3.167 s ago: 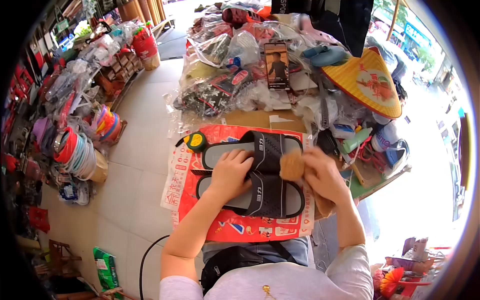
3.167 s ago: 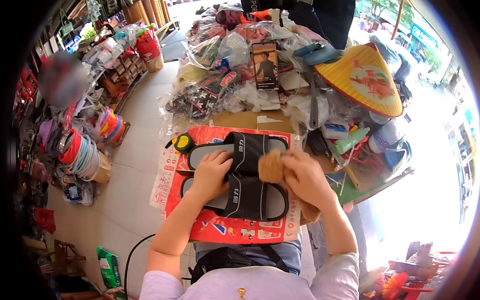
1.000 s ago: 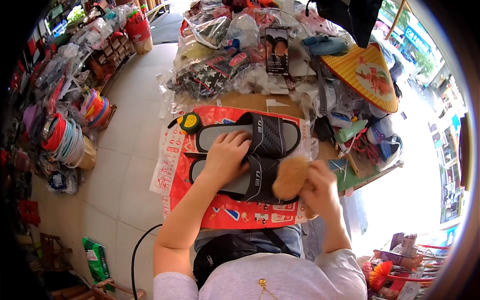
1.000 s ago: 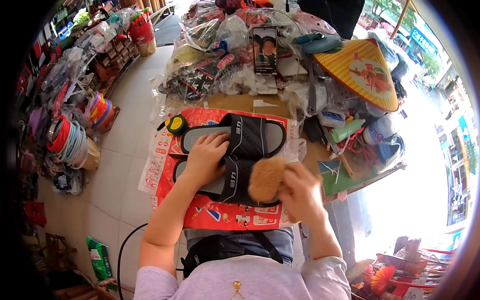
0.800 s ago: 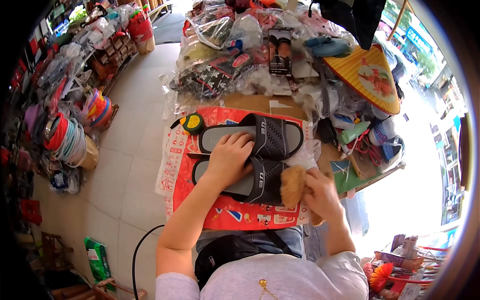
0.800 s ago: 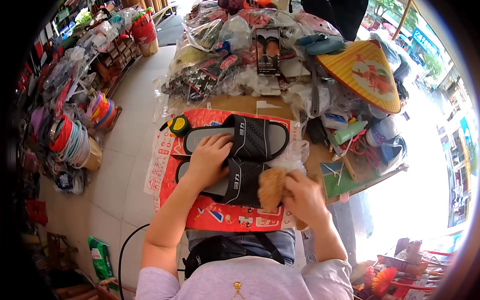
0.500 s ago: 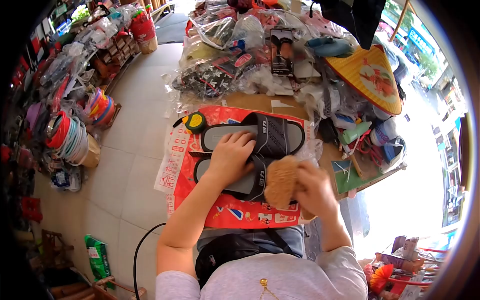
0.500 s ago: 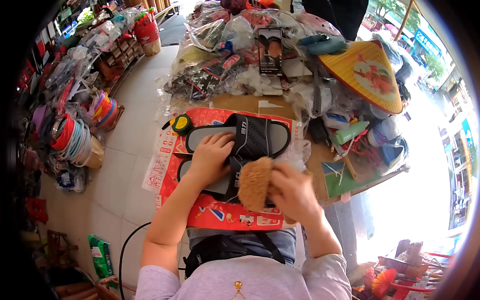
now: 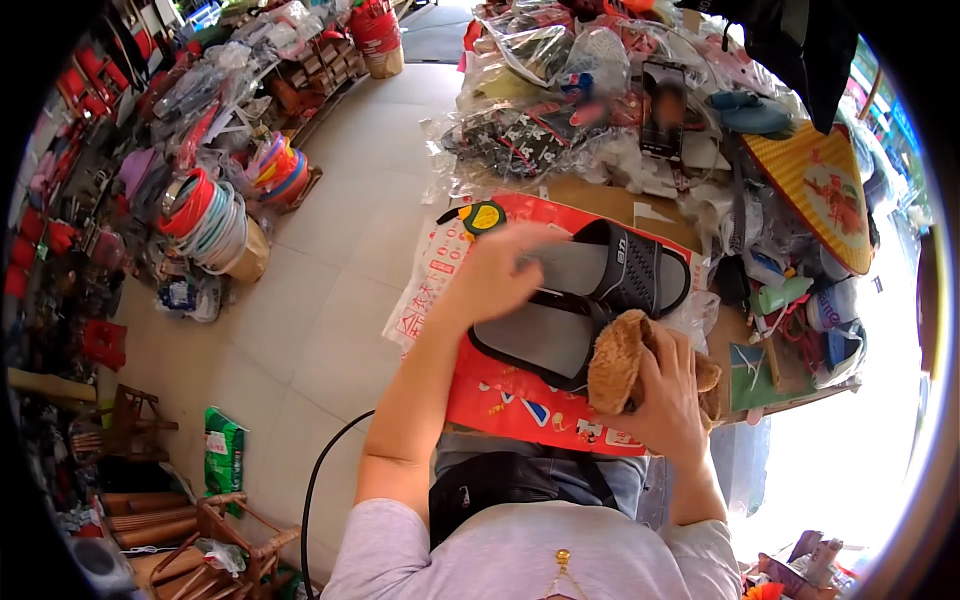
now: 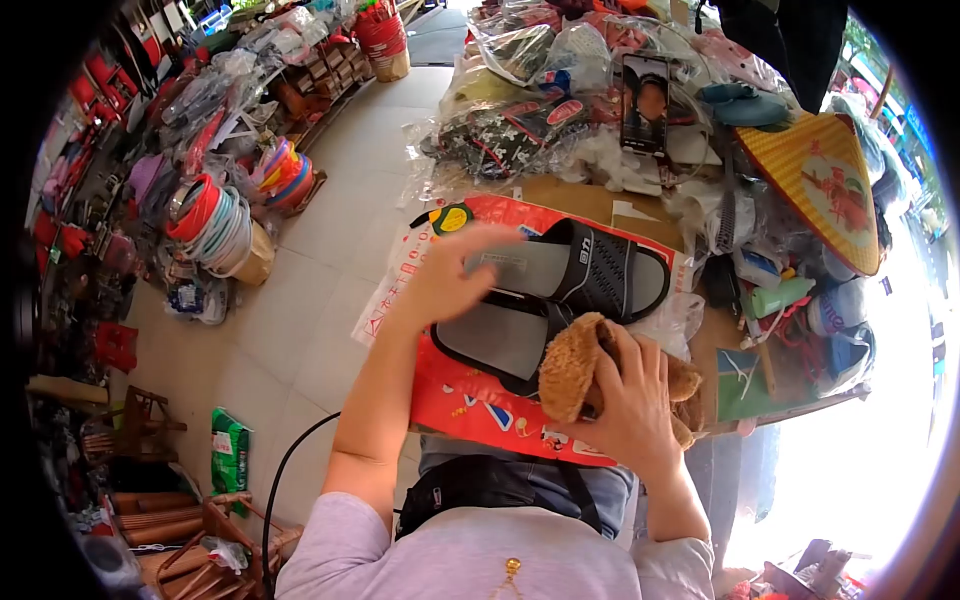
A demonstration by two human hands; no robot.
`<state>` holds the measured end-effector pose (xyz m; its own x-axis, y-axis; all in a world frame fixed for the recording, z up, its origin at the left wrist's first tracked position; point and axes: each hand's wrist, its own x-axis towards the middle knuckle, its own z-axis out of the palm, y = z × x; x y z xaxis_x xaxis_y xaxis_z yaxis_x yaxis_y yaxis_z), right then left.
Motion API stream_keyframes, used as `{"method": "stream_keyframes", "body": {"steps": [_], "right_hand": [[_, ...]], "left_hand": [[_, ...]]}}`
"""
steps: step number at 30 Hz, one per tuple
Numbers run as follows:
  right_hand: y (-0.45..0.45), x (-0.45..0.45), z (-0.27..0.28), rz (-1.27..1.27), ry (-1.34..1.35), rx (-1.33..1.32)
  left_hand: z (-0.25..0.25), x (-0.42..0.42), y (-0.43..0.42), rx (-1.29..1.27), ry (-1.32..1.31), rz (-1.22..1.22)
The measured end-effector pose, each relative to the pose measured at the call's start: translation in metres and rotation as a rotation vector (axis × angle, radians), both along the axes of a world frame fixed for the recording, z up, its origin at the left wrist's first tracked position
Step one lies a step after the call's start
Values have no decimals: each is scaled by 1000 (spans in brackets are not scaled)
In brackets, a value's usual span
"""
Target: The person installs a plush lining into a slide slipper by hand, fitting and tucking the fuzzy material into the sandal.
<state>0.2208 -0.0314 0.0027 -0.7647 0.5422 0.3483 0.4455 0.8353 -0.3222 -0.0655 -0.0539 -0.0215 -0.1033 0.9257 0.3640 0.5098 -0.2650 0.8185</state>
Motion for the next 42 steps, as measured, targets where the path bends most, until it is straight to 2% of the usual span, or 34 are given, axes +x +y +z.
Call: {"method": "stream_keyframes", "body": {"steps": [2,3,5,9,11,15,18,19,21,22,24,25,27,30,34,36,40,42], "right_hand": [[0,1,-10,-15,-9,60],[0,2,-15,-29,-22,128],[3,3,-23,-14,-6,118],[9,5,-21,7,-18,39],[15,8,-17,14,-6,33],[33,20,-21,19,44,68],[43,35,-25,-39,23,1],[45,39,-26,-55,43,-25],[48,44,-28,-77,24,-52],[48,44,-28,-97,25,-55],[50,42,-28,-43,51,-29],[50,42,-27,-43,32,-53],[49,43,-29,-47,39,-36],[47,45,-31,-44,48,-16],[49,45,-33,-23,67,5],[49,44,-29,-20,68,-6],[42,39,-18,-21,108,5],[44,38,-27,-21,127,60]], "left_hand": [[2,-26,3,-4,200,270],[-7,-37,6,-9,203,271],[-35,-58,15,-41,601,382],[-41,-70,24,47,495,359],[-31,-67,21,-92,339,340],[-21,-64,7,-123,396,369],[-10,-62,-29,-63,301,453],[-7,-62,-44,-81,281,438],[-4,-53,-74,-331,103,338],[-10,-43,-83,-333,108,318],[-20,-26,-95,-247,475,190],[-20,-24,-97,-243,477,181],[-18,-25,-98,-339,222,171],[-14,-27,-94,-387,145,173],[-3,-25,-89,-347,358,118],[11,-17,-85,-264,574,272],[46,23,-47,-130,438,217],[41,46,-18,-69,543,-7]]}}
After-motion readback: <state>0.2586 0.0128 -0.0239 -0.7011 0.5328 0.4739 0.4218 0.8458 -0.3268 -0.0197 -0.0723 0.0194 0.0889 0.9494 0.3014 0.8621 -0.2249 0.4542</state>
